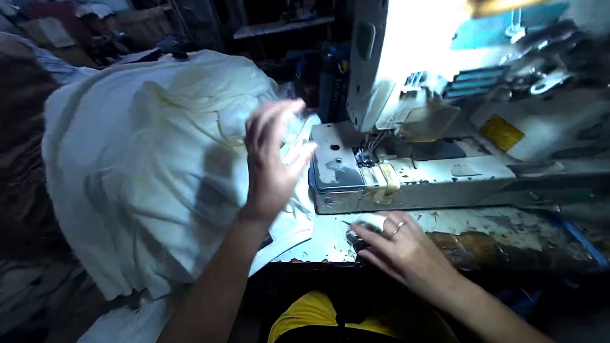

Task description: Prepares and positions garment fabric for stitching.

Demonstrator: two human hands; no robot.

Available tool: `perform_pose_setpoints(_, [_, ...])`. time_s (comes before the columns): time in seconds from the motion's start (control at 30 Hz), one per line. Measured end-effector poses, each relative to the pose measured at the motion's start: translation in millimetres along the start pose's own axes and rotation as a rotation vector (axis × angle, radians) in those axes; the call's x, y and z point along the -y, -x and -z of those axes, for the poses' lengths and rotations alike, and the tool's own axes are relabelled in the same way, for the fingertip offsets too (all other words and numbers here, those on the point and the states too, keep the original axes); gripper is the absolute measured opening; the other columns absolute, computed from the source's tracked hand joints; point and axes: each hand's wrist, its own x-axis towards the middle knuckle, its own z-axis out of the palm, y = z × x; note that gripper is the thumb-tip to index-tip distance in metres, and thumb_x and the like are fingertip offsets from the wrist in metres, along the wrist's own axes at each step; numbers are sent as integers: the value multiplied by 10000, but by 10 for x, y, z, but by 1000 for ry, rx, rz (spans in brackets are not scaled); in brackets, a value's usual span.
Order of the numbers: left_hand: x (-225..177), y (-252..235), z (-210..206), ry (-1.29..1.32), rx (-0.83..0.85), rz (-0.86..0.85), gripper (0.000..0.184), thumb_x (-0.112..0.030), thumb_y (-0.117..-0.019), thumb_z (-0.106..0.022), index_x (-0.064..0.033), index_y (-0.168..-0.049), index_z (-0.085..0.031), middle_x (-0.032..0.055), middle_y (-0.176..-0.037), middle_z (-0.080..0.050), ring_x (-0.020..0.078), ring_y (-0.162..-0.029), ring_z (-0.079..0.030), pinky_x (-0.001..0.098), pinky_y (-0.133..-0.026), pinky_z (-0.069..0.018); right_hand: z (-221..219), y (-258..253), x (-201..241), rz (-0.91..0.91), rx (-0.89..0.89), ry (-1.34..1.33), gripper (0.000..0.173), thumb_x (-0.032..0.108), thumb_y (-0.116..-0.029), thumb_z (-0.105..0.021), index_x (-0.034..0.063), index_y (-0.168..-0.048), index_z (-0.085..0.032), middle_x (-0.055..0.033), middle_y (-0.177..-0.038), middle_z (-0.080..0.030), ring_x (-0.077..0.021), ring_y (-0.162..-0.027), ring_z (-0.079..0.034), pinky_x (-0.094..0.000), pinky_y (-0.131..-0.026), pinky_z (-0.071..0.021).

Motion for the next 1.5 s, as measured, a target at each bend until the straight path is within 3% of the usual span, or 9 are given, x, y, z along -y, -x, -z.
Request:
perform_pose_setpoints(0.13, [-829, 845, -47, 811, 453, -102, 255, -233, -1005, -627, -10, -912, -711, 65, -901, -706, 98, -910, -656, 262, -860, -525, -373, -375, 455, 138, 49, -302, 317, 126, -1022, -522, 98, -1276, -710, -117, -1190, -733, -257, -1242, -642, -403, -1089, -489])
perform_pose_setpoints(0.27, [-909, 1449, -229, 796, 1074, 78, 327, -261, -994, -653, 43, -1062, -751, 169, -1035, -748, 250, -959, -729, 425, -870, -574, -807, -793, 589, 278, 44, -247, 187, 31, -941, -601, 36, -1055, -749, -148, -889, -716, -318, -898, -716, -470, -883, -574])
perform_pose_setpoints(0.43, [-201, 1709, 424, 1144, -292, 1130, 453, -423, -1097, -335, -63, -1250, -563, 69, -1101, -726, 183, -1008, -713, 372, -855, -607, 190, -600, 360, 9, -354, -616, 193, 139, -1043, -549, 143, -1152, -708, 24, -1105, -709, -33, -1074, -647, -223, -951, -539])
perform_pose_setpoints(0.6, [14, 857, 1233, 559, -794, 666, 258, -221, -1104, -395, -150, -1307, -538, -62, -1083, -692, 53, -1014, -683, 290, -904, -584, 229, -267, 336, -12, 42, -477, 362, 416, -1006, -581, 176, -1240, -717, -81, -1147, -699, -164, -1039, -656, -337, -887, -545])
perform_pose_setpoints(0.7, [-252, 883, 1282, 28, -299, 227, 205, -229, -1063, -522, -93, -1192, -604, -95, -1066, -659, -3, -1010, -639, 233, -913, -545, 8, -305, 527, -251, 235, -1220, 690, 526, -1060, -437, 2, -1506, -471, -120, -1432, -599, -168, -1256, -616, -336, -1059, -510])
perform_pose_setpoints(0.8, [-305, 1253, 997, -178, 580, -97, 219, -218, -950, -597, -216, -1084, -770, 18, -813, -688, 185, -672, -679, 391, -552, -557, 24, -426, 633, -721, 252, -2023, 814, 796, -919, -426, 184, -1439, -558, -48, -1234, -706, -218, -1111, -699, -445, -924, -595])
perform_pose_setpoints(1.07, [-488, 1250, 585, 154, 489, 141, 393, -353, -1023, -611, -54, -1262, -698, 62, -1089, -729, 15, -752, -659, 175, -664, -567, -60, -67, 652, -757, 211, -1590, 238, 155, -1073, -462, 76, -1033, -683, 46, -889, -714, -9, -820, -676, -210, -768, -570])
perform_pose_setpoints(1.4, [-630, 1324, -300, 124, 309, 90, 233, -209, -1001, -627, -24, -1095, -733, 66, -975, -708, 25, -745, -629, 154, -664, -533, 131, 407, 513, -845, 99, -1167, 294, 229, -1065, -545, 24, -1213, -694, -31, -1034, -735, -85, -816, -737, -255, -708, -637])
perform_pose_setpoints(1.5, [-490, 1402, -243, -255, 541, 152, 330, -251, -926, -688, -33, -1170, -729, 156, -1104, -706, 250, -649, -684, 447, -520, -547, 46, 448, 557, -737, 26, -1184, 246, 197, -1041, -584, 11, -1124, -722, -26, -980, -736, -66, -797, -733, -236, -724, -638])
